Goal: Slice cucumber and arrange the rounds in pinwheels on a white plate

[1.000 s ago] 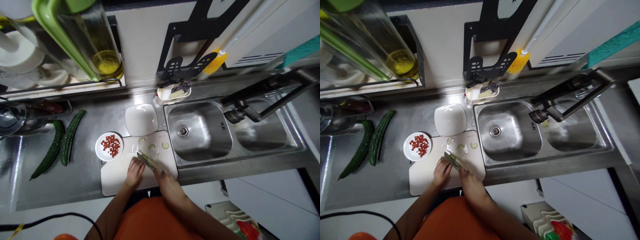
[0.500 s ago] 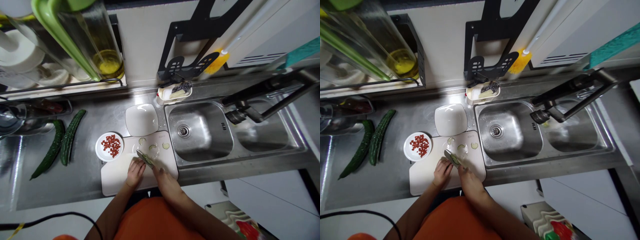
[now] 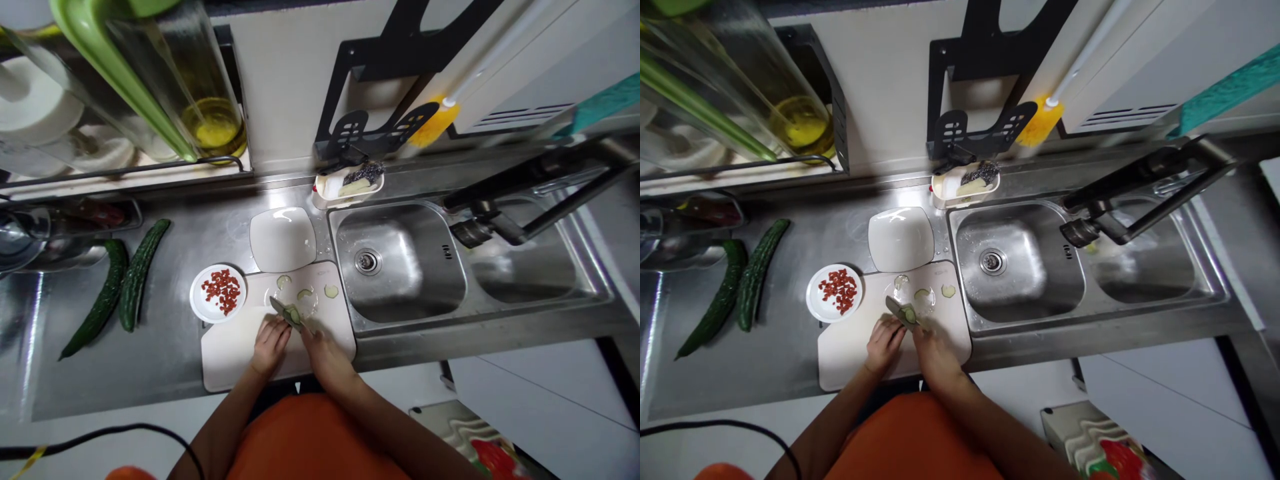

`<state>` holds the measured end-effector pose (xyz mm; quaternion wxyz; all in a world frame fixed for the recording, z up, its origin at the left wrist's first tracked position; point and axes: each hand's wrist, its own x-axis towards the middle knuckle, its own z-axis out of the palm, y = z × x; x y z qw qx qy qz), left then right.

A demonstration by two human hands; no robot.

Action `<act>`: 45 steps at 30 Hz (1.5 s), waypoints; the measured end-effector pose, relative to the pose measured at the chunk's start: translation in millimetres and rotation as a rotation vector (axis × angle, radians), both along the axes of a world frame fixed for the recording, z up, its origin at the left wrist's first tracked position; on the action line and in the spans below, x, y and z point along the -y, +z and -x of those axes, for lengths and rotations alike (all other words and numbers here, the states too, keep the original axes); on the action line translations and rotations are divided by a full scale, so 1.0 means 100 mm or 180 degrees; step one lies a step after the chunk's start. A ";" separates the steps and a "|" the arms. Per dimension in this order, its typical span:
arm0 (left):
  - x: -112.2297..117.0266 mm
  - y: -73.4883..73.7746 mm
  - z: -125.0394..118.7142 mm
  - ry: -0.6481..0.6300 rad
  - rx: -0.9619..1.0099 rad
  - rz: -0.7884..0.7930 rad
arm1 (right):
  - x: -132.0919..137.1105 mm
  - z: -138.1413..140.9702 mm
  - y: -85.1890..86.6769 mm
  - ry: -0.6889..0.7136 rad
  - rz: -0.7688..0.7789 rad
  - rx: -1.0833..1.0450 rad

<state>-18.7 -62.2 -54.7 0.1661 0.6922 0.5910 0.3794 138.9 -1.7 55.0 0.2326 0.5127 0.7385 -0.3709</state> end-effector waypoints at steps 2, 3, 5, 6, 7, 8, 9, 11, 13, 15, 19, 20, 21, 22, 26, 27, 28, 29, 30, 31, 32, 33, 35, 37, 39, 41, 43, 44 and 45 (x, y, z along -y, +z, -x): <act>0.00 0.00 0.00 -0.0013 0.0008 -0.0010 | 0.00 0.00 -0.04 -0.0003 -0.0057 -0.0041; 0.00 0.00 0.00 -0.0012 0.0011 -0.0011 | 0.00 0.01 -0.06 -0.0010 -0.0105 -0.0081; 0.00 0.01 0.00 0.0006 0.0002 0.0010 | 0.01 0.00 -0.10 -0.0009 -0.0176 -0.0158; 0.00 0.01 -0.01 0.0013 -0.0008 0.0025 | 0.01 -0.01 -0.12 -0.0007 -0.0200 -0.0181; 0.00 0.01 -0.01 0.0018 -0.0015 0.0042 | 0.01 -0.02 -0.13 -0.0007 -0.0216 -0.0192; 0.00 0.01 0.00 0.0018 -0.0016 0.0054 | 0.01 -0.03 -0.14 -0.0010 -0.0217 -0.0189; 0.00 0.01 0.00 0.0018 -0.0010 0.0057 | 0.01 -0.06 -0.15 -0.0023 -0.0196 -0.0174; 0.00 0.01 0.00 0.0034 0.0011 0.0048 | 0.00 -0.11 -0.15 -0.0089 -0.0117 -0.0128; 0.00 0.01 0.00 0.0053 0.0023 0.0065 | -0.01 -0.18 -0.13 -0.0149 0.0007 -0.0075; 0.00 0.01 0.00 0.0062 0.0029 0.0098 | -0.01 -0.24 -0.08 -0.0180 0.0072 0.0008; -0.01 0.04 -0.01 0.0067 0.0064 0.0081 | 0.05 -0.33 0.03 -0.0122 0.0058 0.0144; -0.01 0.05 -0.01 0.0070 0.0072 0.0080 | 0.07 -0.34 0.05 -0.0088 0.0060 0.0130; -0.01 0.06 -0.01 0.0074 0.0075 0.0084 | 0.09 -0.35 0.08 -0.0060 0.0062 0.0109; -0.02 0.06 -0.02 0.0079 0.0070 0.0096 | 0.11 -0.35 0.11 -0.0041 0.0059 0.0090; -0.01 0.07 -0.02 0.0168 -0.0033 0.0058 | 0.16 -0.35 0.24 -0.0015 0.0062 0.0106; -0.01 0.07 -0.01 0.0198 -0.0071 0.0026 | 0.17 -0.35 0.27 -0.0009 0.0081 0.0117; -0.01 0.06 -0.01 0.0223 -0.0106 -0.0001 | 0.18 -0.35 0.29 -0.0002 0.0103 0.0127; 0.00 0.05 -0.01 0.0239 -0.0135 -0.0025 | 0.18 -0.34 0.31 0.0007 0.0127 0.0137; 0.00 0.05 -0.01 0.0247 -0.0157 -0.0043 | 0.19 -0.34 0.33 0.0020 0.0150 0.0146; 0.00 0.04 -0.01 0.0251 -0.0169 -0.0059 | 0.19 -0.34 0.35 0.0031 0.0162 0.0164; 0.01 0.04 -0.01 0.0250 -0.0172 -0.0073 | 0.19 -0.34 0.36 0.0042 0.0176 0.0188; 0.01 0.04 -0.01 0.0247 -0.0169 -0.0080 | 0.20 -0.33 0.37 0.0053 0.0183 0.0208; 0.01 0.03 -0.01 0.0240 -0.0145 -0.0065 | 0.20 -0.34 0.38 0.0066 0.0163 0.0207; 0.02 0.03 -0.01 0.0239 -0.0126 -0.0040 | 0.21 -0.34 0.38 0.0058 0.0113 0.0194; 0.02 0.03 -0.01 0.0240 -0.0139 -0.0041 | 0.22 -0.35 0.36 0.0043 0.0074 0.0181; 0.02 0.02 -0.01 0.0249 -0.0165 -0.0072 | 0.23 -0.35 0.35 0.0035 0.0071 0.0188; 0.02 0.01 -0.01 0.0243 -0.0170 -0.0094 | 0.22 -0.35 0.35 0.0043 0.0091 0.0179; 0.02 0.01 -0.01 0.0243 -0.0167 -0.0104 | 0.22 -0.34 0.36 0.0041 0.0108 0.0184; 0.02 0.01 -0.01 0.0243 -0.0164 -0.0110 | 0.21 -0.34 0.37 0.0038 0.0128 0.0191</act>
